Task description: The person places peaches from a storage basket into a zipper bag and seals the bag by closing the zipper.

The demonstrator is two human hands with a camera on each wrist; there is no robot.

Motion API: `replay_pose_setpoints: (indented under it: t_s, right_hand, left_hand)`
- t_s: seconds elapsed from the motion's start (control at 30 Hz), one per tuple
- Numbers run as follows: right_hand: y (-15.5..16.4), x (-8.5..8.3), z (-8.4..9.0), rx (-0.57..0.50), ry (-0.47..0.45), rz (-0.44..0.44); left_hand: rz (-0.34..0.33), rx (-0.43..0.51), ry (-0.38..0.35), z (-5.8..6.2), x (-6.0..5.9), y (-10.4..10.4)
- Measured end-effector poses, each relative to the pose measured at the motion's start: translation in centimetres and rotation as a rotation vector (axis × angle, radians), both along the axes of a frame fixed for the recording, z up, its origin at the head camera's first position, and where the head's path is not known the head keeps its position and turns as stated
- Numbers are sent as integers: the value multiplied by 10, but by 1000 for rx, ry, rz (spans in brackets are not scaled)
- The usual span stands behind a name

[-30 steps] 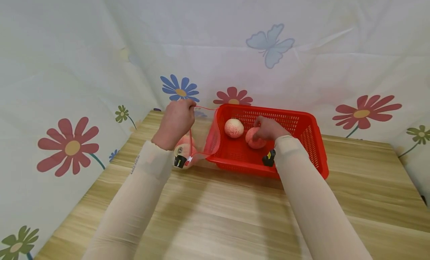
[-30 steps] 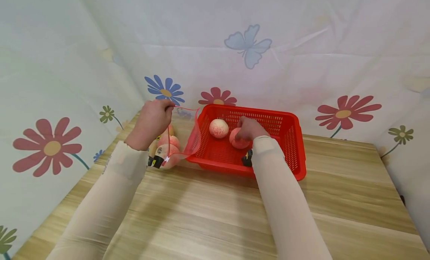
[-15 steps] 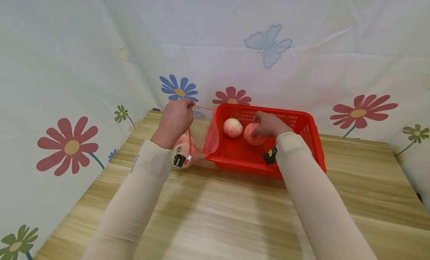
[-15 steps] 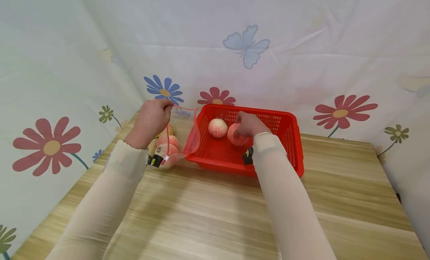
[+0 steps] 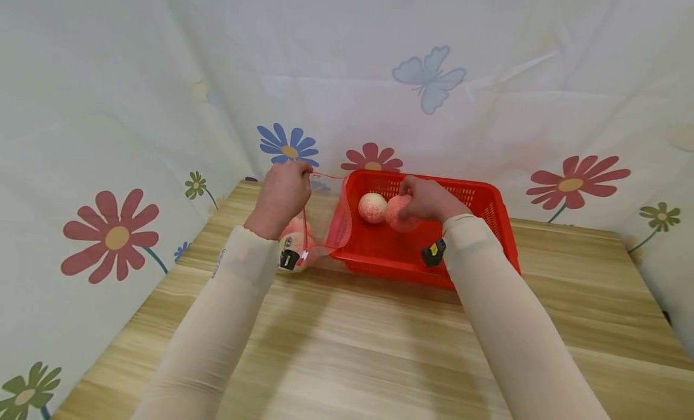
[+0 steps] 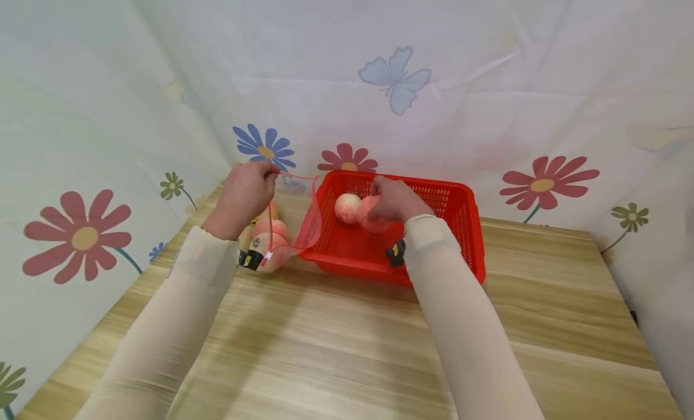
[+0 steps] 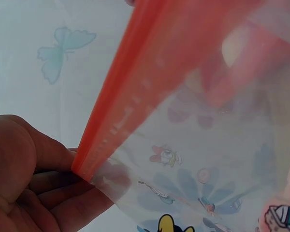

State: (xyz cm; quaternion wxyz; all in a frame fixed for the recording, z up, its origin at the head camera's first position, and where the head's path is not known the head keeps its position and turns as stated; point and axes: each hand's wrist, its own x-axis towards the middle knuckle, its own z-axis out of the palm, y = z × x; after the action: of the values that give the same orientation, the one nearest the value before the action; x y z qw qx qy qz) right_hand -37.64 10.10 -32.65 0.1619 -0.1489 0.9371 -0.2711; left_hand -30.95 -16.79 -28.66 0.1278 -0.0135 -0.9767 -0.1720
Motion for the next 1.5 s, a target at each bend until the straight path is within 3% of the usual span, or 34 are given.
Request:
replay_pose_setpoints:
  t_s: [0.4, 0.97, 1.5]
  right_hand:
    - [-8, 15, 11, -31, 41, 46]
    - [-23, 35, 26, -95, 121, 101]
    - [-37, 53, 35, -132, 194, 161]
  left_hand:
    - [4, -9, 11, -4, -3, -3]
    - [20, 18, -18, -4, -2, 0]
    - [7, -6, -2, -1, 1, 3]
